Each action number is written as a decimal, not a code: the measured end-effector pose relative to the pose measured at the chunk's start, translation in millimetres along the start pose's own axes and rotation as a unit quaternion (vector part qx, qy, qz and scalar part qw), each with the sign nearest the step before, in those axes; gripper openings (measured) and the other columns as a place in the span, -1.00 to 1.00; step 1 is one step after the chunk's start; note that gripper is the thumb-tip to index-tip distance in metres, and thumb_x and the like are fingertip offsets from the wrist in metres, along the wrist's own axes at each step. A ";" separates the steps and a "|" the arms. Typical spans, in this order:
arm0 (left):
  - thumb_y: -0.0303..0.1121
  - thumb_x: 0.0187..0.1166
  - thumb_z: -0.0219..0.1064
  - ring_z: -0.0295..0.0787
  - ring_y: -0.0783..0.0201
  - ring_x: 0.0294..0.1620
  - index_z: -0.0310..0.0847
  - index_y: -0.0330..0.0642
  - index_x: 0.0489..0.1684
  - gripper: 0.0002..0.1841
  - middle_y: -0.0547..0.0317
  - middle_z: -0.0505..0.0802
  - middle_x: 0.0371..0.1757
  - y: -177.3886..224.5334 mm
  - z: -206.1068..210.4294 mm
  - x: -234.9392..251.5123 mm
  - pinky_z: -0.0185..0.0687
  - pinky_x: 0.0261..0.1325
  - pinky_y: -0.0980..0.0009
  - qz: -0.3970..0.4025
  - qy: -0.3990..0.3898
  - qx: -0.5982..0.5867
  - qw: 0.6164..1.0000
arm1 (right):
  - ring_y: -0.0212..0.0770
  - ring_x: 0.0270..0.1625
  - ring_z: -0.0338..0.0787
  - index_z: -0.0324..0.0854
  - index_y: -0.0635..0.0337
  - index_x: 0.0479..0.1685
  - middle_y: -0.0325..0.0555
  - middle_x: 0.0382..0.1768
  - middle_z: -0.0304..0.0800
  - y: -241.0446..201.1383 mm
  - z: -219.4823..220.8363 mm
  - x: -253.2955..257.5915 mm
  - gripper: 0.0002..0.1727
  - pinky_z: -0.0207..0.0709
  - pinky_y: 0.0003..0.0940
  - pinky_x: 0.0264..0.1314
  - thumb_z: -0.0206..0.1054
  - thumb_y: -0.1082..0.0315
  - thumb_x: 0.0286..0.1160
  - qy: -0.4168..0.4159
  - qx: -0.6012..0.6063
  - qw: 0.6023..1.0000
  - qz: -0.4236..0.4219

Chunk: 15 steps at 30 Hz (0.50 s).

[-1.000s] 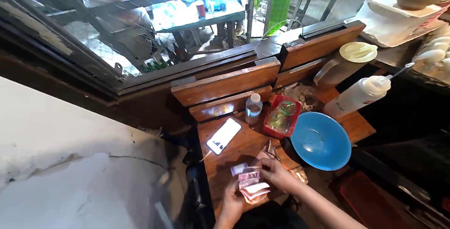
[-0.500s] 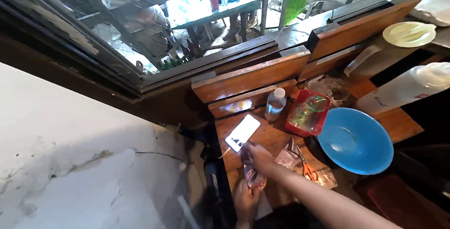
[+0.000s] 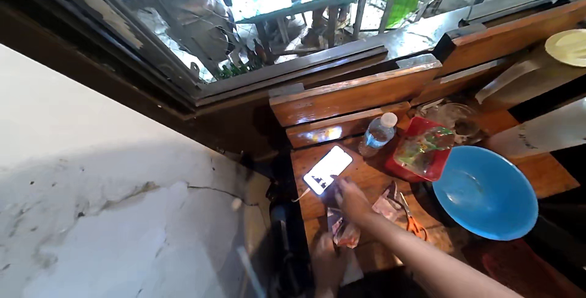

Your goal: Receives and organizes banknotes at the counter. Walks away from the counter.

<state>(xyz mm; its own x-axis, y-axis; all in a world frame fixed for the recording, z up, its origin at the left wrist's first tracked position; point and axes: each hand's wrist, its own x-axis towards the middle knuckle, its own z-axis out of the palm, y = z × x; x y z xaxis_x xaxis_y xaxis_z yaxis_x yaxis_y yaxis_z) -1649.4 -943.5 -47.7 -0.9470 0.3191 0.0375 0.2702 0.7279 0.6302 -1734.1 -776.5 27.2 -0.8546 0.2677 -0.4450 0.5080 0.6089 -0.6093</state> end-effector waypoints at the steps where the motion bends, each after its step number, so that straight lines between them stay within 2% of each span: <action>1: -0.20 0.24 0.50 0.92 -0.09 -0.14 0.81 -0.44 -0.11 -0.57 -0.17 0.91 -0.15 -1.4 1.3 -0.1 0.81 -0.02 -0.07 0.007 0.007 -0.005 1.000 | 0.21 0.39 0.69 0.42 0.06 0.67 0.24 0.42 0.61 9.0 -5.2 -6.9 -0.47 0.57 0.13 0.43 0.17 0.35 0.71 0.018 0.005 1.000 0.002; 4: -0.19 0.22 0.44 0.93 -0.03 -0.23 0.83 -0.43 -0.22 -0.60 -0.13 0.92 -0.23 -5.3 8.1 0.1 0.83 -0.13 -0.01 0.036 0.062 -0.008 0.997 | 0.23 0.45 0.65 0.53 0.16 0.55 0.25 0.37 0.66 45.7 -23.1 -36.3 -0.51 0.50 0.18 0.51 0.26 0.40 0.61 0.092 -0.002 0.996 0.004; 6: -0.23 0.22 0.42 0.94 -0.05 -0.21 0.82 -0.44 -0.21 -0.62 -0.14 0.92 -0.21 -4.1 7.4 0.5 0.83 -0.10 -0.02 0.033 0.060 -0.001 0.998 | 0.40 0.36 0.65 0.58 0.28 0.45 0.40 0.26 0.66 78.6 -27.5 -55.8 -0.49 0.50 0.31 0.41 0.39 0.45 0.46 0.181 -0.021 0.983 0.002; 8: -0.27 0.22 0.45 0.93 -0.12 -0.15 0.81 -0.47 -0.15 -0.61 -0.21 0.92 -0.17 -0.8 3.4 0.3 0.80 -0.04 -0.10 0.018 0.032 0.007 0.999 | 0.57 0.31 0.60 0.54 0.39 0.47 0.56 0.23 0.61 105.4 -29.4 -70.4 -0.36 0.47 0.43 0.34 0.51 0.43 0.30 0.255 -0.041 0.966 0.021; 10: -0.26 0.19 0.44 0.93 -0.12 -0.16 0.81 -0.45 -0.15 -0.61 -0.19 0.92 -0.18 -1.8 4.2 0.2 0.80 -0.07 -0.09 0.025 0.037 0.023 0.999 | 0.65 0.35 0.54 0.48 0.44 0.50 0.65 0.28 0.54 119.8 -30.1 -77.5 -0.24 0.41 0.50 0.33 0.60 0.35 0.20 0.280 -0.055 0.956 0.063; 12: -0.29 0.22 0.46 0.93 -0.15 -0.13 0.81 -0.47 -0.12 -0.61 -0.22 0.91 -0.14 -1.8 3.4 0.2 0.80 -0.04 -0.11 0.024 0.029 0.019 0.999 | 0.63 0.42 0.49 0.51 0.45 0.47 0.64 0.33 0.50 127.2 -31.5 -78.2 -0.27 0.35 0.48 0.40 0.60 0.28 0.26 0.256 -0.054 0.960 0.105; 15: -0.34 0.28 0.45 0.92 -0.19 -0.03 0.80 -0.48 -0.04 -0.62 -0.25 0.91 -0.07 -3.2 2.8 1.3 0.77 0.08 -0.15 0.013 0.010 0.007 1.000 | 0.50 0.44 0.52 0.69 0.36 0.27 0.52 0.31 0.57 130.6 -37.0 -70.6 -0.57 0.35 0.38 0.48 0.45 0.28 0.50 0.220 -0.033 0.965 0.141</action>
<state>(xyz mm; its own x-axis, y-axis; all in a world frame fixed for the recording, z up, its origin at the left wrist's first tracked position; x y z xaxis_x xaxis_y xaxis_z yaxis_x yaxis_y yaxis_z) -1651.0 -943.8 -51.8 -0.9428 0.3261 0.0692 0.2973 0.7285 0.6172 -1611.4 -688.2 3.3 -0.6539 0.7119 -0.2562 0.7314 0.5082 -0.4548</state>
